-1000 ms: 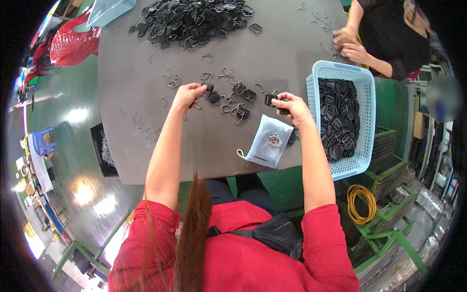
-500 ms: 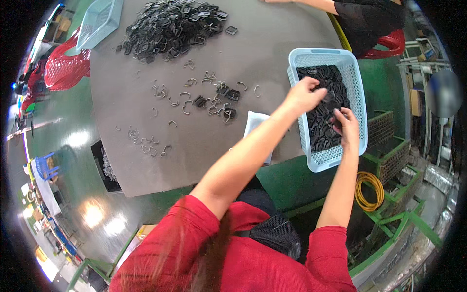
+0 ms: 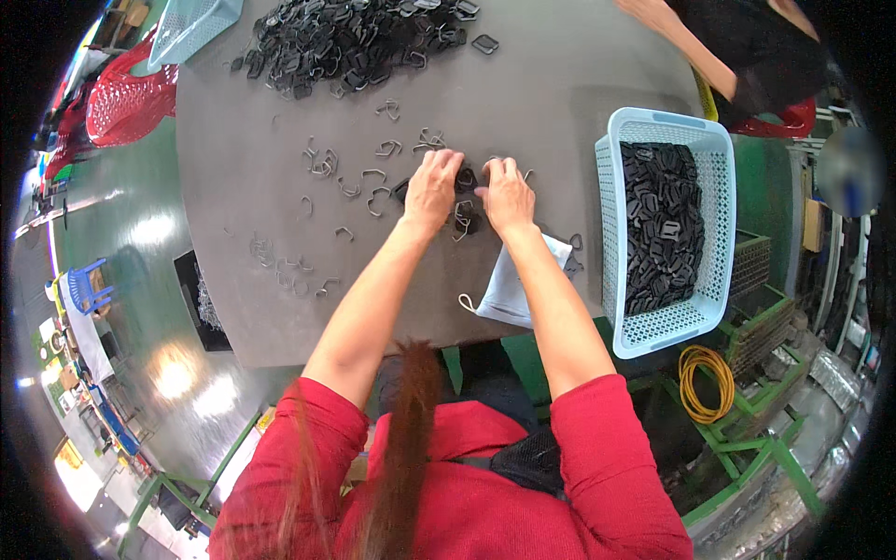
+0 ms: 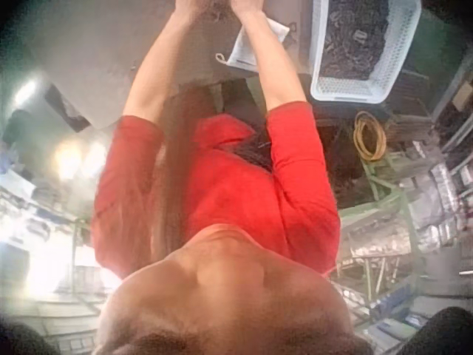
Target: The person sorts through a pile of black plastic buckles on a table, handling them individually and placing some into a blue plastic basket.
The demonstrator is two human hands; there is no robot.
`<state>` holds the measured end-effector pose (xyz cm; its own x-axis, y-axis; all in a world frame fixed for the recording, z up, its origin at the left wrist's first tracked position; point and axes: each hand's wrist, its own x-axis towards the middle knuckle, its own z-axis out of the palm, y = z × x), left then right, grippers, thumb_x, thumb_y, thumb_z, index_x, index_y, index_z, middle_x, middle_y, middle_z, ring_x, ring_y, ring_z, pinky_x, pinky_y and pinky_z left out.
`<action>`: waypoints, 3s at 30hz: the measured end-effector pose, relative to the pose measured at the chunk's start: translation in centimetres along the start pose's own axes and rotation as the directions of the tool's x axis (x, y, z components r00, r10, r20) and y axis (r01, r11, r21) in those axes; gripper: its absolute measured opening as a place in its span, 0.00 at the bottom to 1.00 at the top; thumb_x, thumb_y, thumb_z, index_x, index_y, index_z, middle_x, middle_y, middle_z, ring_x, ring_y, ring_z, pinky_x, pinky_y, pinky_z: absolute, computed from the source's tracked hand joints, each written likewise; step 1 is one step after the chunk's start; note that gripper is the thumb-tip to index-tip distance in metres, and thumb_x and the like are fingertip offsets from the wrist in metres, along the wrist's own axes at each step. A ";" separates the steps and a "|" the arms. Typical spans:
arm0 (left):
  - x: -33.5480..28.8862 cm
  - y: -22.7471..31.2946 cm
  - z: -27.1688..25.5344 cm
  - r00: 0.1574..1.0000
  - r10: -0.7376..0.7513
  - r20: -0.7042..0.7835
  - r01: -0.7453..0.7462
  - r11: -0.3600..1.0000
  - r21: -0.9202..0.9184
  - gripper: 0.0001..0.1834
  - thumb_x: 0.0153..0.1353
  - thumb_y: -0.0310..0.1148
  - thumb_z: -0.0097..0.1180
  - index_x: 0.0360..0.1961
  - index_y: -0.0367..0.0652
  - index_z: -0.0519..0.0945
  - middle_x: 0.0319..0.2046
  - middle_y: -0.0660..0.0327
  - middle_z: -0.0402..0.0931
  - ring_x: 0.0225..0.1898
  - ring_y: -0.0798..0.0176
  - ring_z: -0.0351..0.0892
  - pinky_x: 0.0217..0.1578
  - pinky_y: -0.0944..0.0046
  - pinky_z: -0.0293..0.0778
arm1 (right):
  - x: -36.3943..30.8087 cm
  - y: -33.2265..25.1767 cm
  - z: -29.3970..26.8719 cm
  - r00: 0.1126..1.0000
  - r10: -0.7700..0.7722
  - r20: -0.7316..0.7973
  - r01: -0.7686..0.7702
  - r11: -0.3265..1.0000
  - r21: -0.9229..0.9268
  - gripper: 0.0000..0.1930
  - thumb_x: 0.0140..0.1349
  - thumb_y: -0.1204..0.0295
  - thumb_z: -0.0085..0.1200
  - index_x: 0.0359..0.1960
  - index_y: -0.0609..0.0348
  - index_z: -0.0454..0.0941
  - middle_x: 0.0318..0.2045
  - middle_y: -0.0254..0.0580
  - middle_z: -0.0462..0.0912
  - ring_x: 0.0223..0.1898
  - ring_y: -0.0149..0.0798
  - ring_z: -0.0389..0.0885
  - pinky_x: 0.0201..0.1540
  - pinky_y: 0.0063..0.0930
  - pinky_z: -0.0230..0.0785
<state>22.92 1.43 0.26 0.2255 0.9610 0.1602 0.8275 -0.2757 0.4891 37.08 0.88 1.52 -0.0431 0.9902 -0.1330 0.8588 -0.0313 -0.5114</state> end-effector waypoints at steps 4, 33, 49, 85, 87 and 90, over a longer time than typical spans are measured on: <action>-0.1 -2.7 -1.3 0.996 -0.075 0.054 0.075 0.997 -0.005 0.14 0.54 0.25 0.49 0.43 0.42 0.75 0.43 0.58 0.73 0.45 0.54 0.71 0.44 0.60 0.71 | 1.1 0.3 0.3 0.987 0.054 0.153 -0.053 0.998 -0.015 0.16 0.48 0.68 0.60 0.38 0.52 0.70 0.37 0.40 0.74 0.41 0.44 0.75 0.41 0.39 0.70; -4.4 -6.7 -6.7 0.664 -0.466 0.584 0.611 -0.112 -0.784 0.13 0.56 0.37 0.57 0.39 0.41 0.77 0.34 0.67 0.75 0.35 0.73 0.72 0.35 0.69 0.72 | 0.0 0.4 -4.6 0.652 -0.051 0.757 -0.671 0.427 0.607 0.07 0.52 0.69 0.58 0.29 0.55 0.74 0.24 0.31 0.76 0.26 0.28 0.76 0.25 0.19 0.67; -4.3 -8.0 -8.2 0.626 -0.537 0.565 0.672 0.005 -0.740 0.10 0.59 0.36 0.54 0.39 0.46 0.78 0.34 0.68 0.77 0.34 0.73 0.75 0.35 0.71 0.71 | -3.3 -2.4 -0.7 0.897 0.119 0.425 0.012 0.956 -0.293 0.13 0.45 0.65 0.63 0.30 0.57 0.77 0.35 0.46 0.80 0.38 0.50 0.79 0.40 0.41 0.71; -10.7 2.6 0.6 0.969 -0.244 0.029 0.244 0.970 0.014 0.39 0.50 0.40 0.58 0.63 0.55 0.55 0.66 0.55 0.40 0.68 0.45 0.29 0.61 0.36 0.29 | -17.7 10.8 -17.0 0.959 0.139 -0.246 -0.124 0.989 0.075 0.17 0.54 0.77 0.52 0.47 0.59 0.68 0.47 0.50 0.67 0.53 0.49 0.64 0.55 0.41 0.58; -8.2 3.9 1.6 0.987 -0.087 0.132 0.086 0.996 0.012 0.39 0.52 0.50 0.54 0.64 0.63 0.53 0.67 0.57 0.38 0.68 0.44 0.27 0.61 0.36 0.27 | -19.5 8.4 -17.9 0.990 0.022 -0.141 -0.027 0.999 -0.036 0.16 0.53 0.80 0.51 0.45 0.58 0.69 0.46 0.50 0.68 0.51 0.51 0.67 0.53 0.41 0.60; -2.3 5.5 5.4 0.984 0.136 0.112 -0.154 0.973 0.172 0.34 0.57 0.52 0.47 0.64 0.67 0.53 0.68 0.62 0.38 0.68 0.48 0.28 0.61 0.36 0.24 | -21.6 6.1 -19.7 0.994 -0.088 -0.067 0.087 0.996 -0.014 0.11 0.51 0.83 0.50 0.37 0.59 0.73 0.40 0.49 0.73 0.43 0.51 0.73 0.45 0.38 0.67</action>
<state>29.74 -2.21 -2.07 0.3921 0.9110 0.1281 0.8590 -0.4124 0.3034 53.29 -18.06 17.97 -0.0841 0.9960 -0.0298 0.8589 0.0573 -0.5088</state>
